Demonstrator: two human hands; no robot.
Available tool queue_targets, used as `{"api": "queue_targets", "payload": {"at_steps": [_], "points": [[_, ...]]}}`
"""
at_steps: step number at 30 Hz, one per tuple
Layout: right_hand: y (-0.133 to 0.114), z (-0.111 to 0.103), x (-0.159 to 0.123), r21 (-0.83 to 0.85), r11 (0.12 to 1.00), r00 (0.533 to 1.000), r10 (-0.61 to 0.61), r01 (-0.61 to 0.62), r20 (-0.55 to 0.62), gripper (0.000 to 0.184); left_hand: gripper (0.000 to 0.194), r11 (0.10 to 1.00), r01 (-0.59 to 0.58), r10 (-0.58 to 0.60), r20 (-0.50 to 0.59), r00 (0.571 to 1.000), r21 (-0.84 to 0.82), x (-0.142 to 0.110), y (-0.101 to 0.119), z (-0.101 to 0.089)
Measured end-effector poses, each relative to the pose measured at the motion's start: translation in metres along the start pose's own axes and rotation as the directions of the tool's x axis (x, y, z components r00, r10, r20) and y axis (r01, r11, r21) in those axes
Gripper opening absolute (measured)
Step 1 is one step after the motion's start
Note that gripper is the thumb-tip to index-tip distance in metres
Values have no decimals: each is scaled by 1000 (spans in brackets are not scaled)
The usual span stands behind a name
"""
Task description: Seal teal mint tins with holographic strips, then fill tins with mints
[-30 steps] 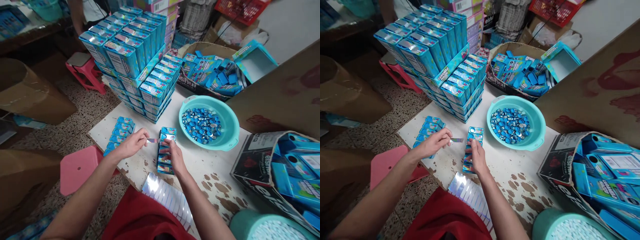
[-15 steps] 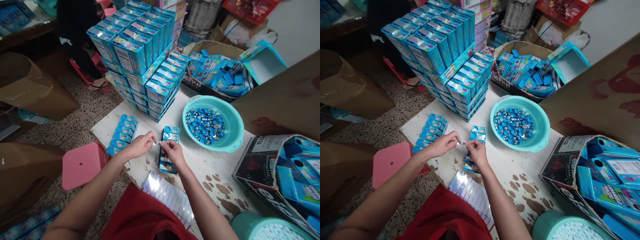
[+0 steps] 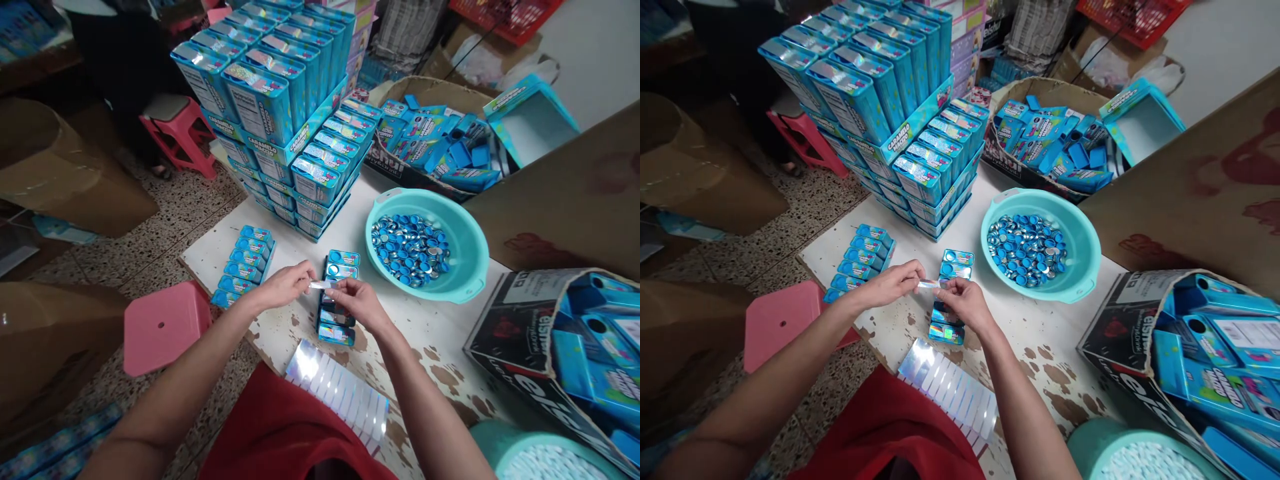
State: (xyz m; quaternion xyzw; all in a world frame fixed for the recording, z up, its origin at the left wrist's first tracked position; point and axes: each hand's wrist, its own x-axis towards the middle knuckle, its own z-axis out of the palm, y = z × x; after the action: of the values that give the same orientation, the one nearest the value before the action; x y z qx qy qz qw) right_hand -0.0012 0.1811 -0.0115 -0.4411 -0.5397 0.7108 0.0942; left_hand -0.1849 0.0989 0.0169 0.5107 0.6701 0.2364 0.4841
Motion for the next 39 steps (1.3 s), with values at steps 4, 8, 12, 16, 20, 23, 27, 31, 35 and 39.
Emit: {"api": "queue_targets", "payload": {"at_steps": [4,8,12,16,20,23,27,31,35,39], "points": [[8,-7,10,-174,981,988,-101,80,-116,36,12,993,-25,27,11,1000,-114,19,-10,10],[7,-15,20,-417,908,967,-145,47,-207,30,13,993,-75,72,-34,997,-92,40,-16,14],[-1,-16,34,-613,790,941,-184,-29,-283,25,15,996,-82,78,-83,993,-42,58,-18,16],[-8,-10,44,-688,715,913,-192,-121,-360,20,15,996,-23,16,-77,997,-89,72,-24,23],[-8,-8,35,-766,602,887,-198,-227,-418,15,23,975,217,-208,-166,964,42,71,-34,30],[0,-7,21,-746,620,835,-256,-244,-486,19,32,940,332,-296,-292,910,83,60,-36,43],[10,-2,18,-706,630,815,-193,-324,-546,48,59,985,90,-135,-340,931,-145,49,-29,75],[12,-3,34,-660,608,827,-10,-441,-562,63,61,992,32,-59,-221,973,-121,41,-35,91],[18,-18,39,-647,693,879,-40,-318,-475,56,52,975,222,-211,-217,953,27,13,-57,90],[47,-23,1,-414,910,865,-225,22,-449,50,34,886,428,-414,-110,903,180,-31,-70,109]]}}
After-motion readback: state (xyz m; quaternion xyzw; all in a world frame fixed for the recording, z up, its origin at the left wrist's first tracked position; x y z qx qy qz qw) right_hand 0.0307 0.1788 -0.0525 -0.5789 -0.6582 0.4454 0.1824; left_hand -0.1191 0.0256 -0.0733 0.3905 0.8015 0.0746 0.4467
